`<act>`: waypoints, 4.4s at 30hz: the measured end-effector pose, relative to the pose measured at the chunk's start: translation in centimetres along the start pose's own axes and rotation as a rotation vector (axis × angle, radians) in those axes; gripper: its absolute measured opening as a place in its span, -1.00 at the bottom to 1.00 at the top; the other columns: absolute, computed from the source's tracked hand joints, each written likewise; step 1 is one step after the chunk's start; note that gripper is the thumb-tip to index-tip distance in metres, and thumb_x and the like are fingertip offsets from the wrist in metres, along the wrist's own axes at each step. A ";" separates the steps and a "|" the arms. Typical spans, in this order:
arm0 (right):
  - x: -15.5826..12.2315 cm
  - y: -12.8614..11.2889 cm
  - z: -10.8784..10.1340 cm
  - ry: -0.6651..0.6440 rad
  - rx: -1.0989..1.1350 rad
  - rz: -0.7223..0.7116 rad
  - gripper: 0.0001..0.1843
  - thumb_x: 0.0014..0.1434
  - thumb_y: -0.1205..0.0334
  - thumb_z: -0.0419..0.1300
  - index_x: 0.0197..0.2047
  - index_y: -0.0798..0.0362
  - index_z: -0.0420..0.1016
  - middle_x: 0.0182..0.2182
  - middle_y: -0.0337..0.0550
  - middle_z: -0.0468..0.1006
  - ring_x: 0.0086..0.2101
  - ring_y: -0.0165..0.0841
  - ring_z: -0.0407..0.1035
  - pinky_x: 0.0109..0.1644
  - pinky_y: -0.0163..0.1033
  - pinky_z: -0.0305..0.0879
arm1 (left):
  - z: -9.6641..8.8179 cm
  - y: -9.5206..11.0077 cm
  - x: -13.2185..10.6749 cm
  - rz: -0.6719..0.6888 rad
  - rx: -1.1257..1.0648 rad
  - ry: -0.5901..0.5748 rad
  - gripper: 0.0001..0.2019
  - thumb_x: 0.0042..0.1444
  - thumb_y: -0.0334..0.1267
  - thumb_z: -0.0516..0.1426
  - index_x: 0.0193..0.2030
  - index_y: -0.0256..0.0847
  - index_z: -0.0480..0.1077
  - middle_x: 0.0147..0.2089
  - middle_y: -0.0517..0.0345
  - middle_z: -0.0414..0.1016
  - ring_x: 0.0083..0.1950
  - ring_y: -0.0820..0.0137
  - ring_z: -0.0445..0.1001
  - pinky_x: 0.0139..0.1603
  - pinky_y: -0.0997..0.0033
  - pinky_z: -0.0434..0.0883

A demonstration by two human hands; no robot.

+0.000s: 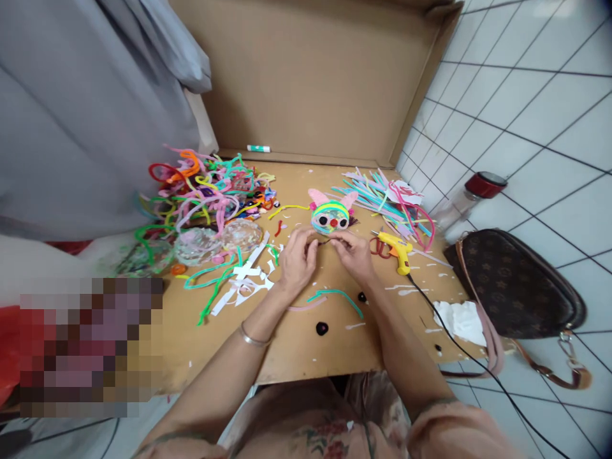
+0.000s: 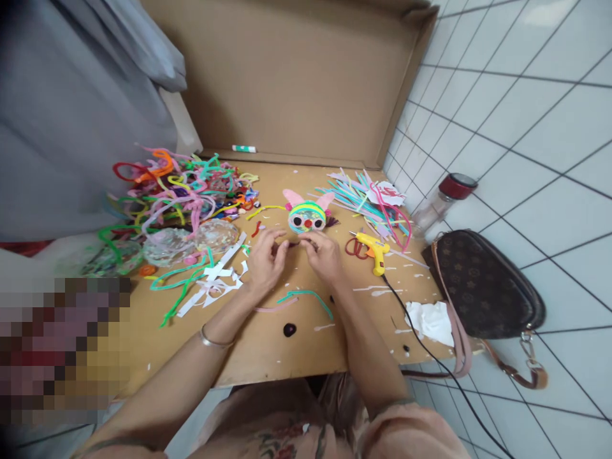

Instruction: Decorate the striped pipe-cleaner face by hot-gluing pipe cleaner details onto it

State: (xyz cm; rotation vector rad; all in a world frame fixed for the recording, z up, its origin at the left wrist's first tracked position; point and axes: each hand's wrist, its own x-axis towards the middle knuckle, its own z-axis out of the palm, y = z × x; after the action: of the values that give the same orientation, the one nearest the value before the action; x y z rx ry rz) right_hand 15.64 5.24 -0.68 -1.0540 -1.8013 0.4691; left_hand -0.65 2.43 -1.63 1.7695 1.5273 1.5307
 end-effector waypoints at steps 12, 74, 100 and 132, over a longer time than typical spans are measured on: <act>-0.6 -1.2 0.2 -0.027 -0.141 -0.112 -0.75 0.33 0.18 0.10 -0.03 0.01 0.54 -0.22 -0.10 0.72 -0.25 -0.30 0.60 -0.03 -0.21 0.52 | 1.3 0.6 -0.1 -0.427 -0.874 -0.283 -0.50 -0.01 0.17 0.37 -0.18 -0.27 0.52 -0.43 0.19 0.51 -0.46 0.52 0.39 -0.36 0.49 0.41; -4.1 3.4 -3.5 0.452 -0.793 -0.055 -0.55 0.26 0.02 0.16 0.07 0.17 0.46 -0.27 0.08 0.58 -0.22 -0.09 0.53 -0.18 -0.08 0.47 | 1.7 2.3 0.5 -0.601 -0.737 0.041 -0.85 -0.11 -0.25 0.31 -0.45 -0.26 0.48 -0.58 0.35 0.35 -0.56 0.61 0.16 -0.49 0.57 0.14; -4.1 3.4 -3.5 0.430 -0.786 -0.025 -0.58 0.25 0.09 0.14 0.09 0.16 0.45 -0.26 0.07 0.56 -0.19 -0.08 0.53 -0.16 -0.08 0.45 | 1.8 2.1 0.4 -0.540 -0.696 0.012 -0.90 -0.01 -0.27 0.28 -0.43 -0.25 0.48 -0.57 0.35 0.28 -0.52 0.57 0.14 -0.45 0.56 0.11; -4.3 3.3 -3.6 0.423 -0.818 -0.045 -0.58 0.25 0.08 0.11 0.08 0.15 0.43 -0.27 0.05 0.56 -0.23 -0.09 0.52 -0.21 -0.09 0.42 | 1.8 1.6 0.2 -0.475 -0.681 -0.026 -0.87 0.04 -0.22 0.26 -0.39 -0.22 0.44 -0.60 0.36 0.31 -0.59 0.58 0.19 -0.51 0.57 0.18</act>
State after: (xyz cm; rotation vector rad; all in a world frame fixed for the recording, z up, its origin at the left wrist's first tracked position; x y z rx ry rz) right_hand 21.00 3.05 -3.64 -1.5071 -1.6293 -0.5472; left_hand 1.67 2.66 -0.93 0.9595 1.1047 1.5119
